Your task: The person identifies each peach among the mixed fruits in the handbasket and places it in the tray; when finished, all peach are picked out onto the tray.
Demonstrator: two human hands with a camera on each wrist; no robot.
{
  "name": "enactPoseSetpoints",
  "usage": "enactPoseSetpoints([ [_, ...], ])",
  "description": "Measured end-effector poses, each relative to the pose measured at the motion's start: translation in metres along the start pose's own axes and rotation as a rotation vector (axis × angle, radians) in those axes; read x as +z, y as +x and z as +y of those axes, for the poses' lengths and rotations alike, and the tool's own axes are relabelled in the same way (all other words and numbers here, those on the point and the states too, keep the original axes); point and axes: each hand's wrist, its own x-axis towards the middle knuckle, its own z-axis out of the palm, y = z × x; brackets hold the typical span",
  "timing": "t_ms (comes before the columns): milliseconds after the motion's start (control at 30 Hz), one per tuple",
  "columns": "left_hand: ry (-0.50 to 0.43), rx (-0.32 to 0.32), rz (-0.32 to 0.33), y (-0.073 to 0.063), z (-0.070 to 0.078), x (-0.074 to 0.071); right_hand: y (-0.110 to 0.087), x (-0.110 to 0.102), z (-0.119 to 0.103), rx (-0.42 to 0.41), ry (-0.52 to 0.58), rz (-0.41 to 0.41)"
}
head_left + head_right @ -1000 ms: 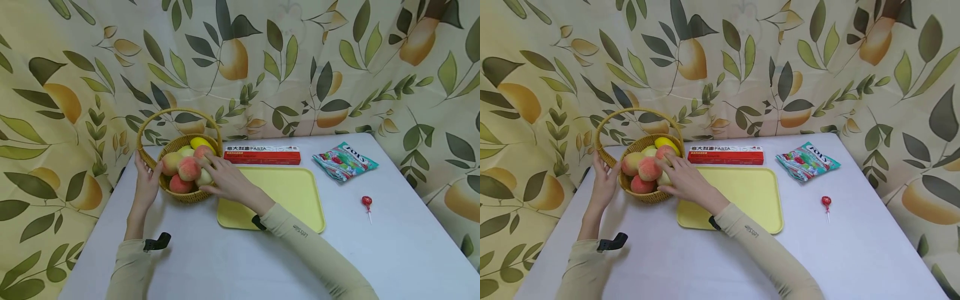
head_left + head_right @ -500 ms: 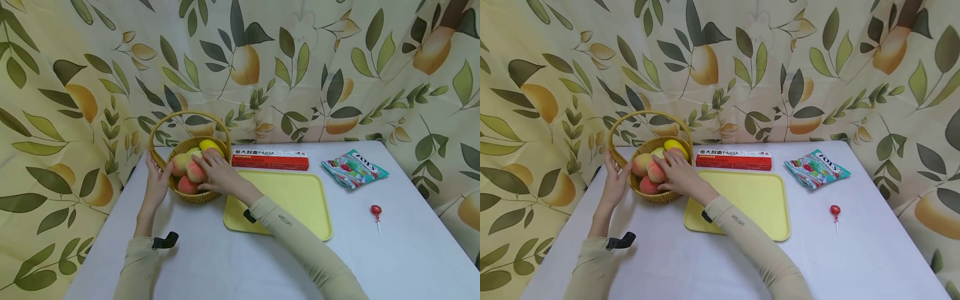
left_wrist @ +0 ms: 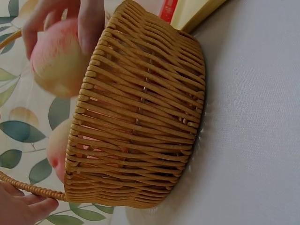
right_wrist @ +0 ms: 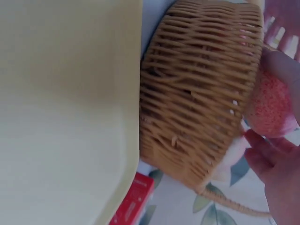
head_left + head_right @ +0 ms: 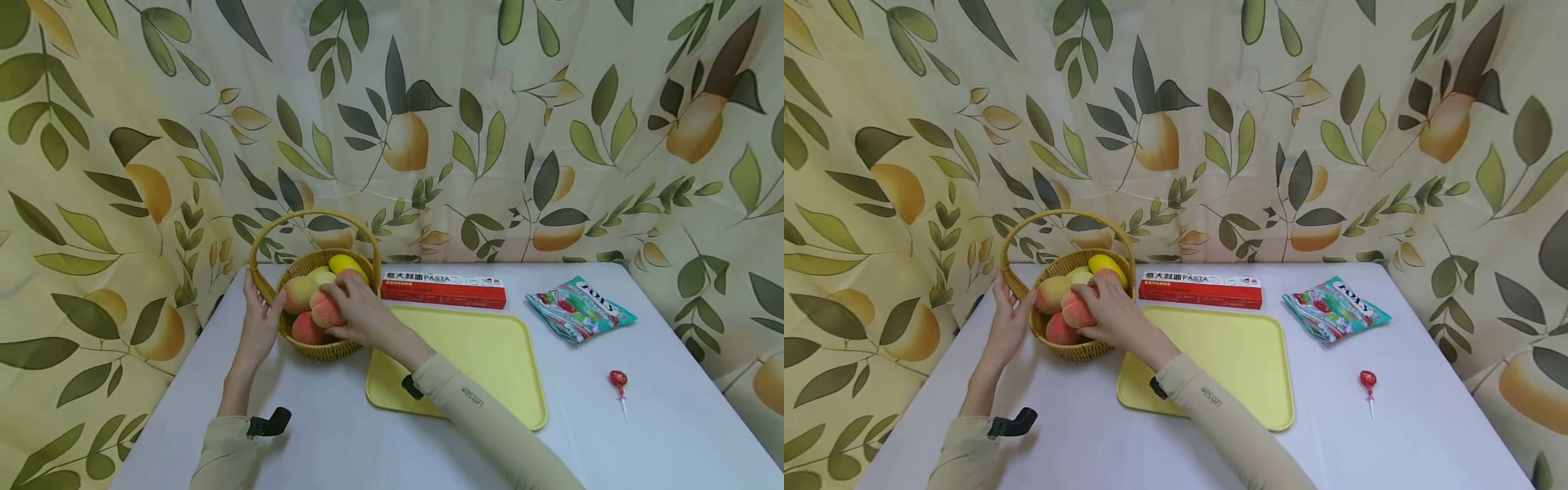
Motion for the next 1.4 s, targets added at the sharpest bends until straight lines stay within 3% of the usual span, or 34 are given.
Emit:
enactPoseSetpoints([
  [233,0.005,-0.001,0.005,-0.016,-0.007,0.002,-0.034,-0.012,0.000,0.102,0.148,0.002],
  [433,0.023,-0.018,0.002,-0.022,-0.007,-0.002,-0.058,-0.033,0.015,0.095,0.137,0.080],
  [567,0.016,0.003,0.007,-0.016,-0.002,-0.006,-0.064,-0.049,0.030,0.108,0.098,0.119],
  [833,-0.015,0.053,0.011,0.008,0.014,-0.008,-0.066,-0.066,0.060,0.160,0.029,0.107],
  [1000,-0.017,0.035,0.006,0.014,0.015,-0.009,-0.069,-0.066,0.070,0.173,0.004,0.109],
  [1400,-0.035,-0.001,-0.013,0.001,0.004,-0.002,-0.095,-0.043,0.077,0.222,-0.042,0.033],
])
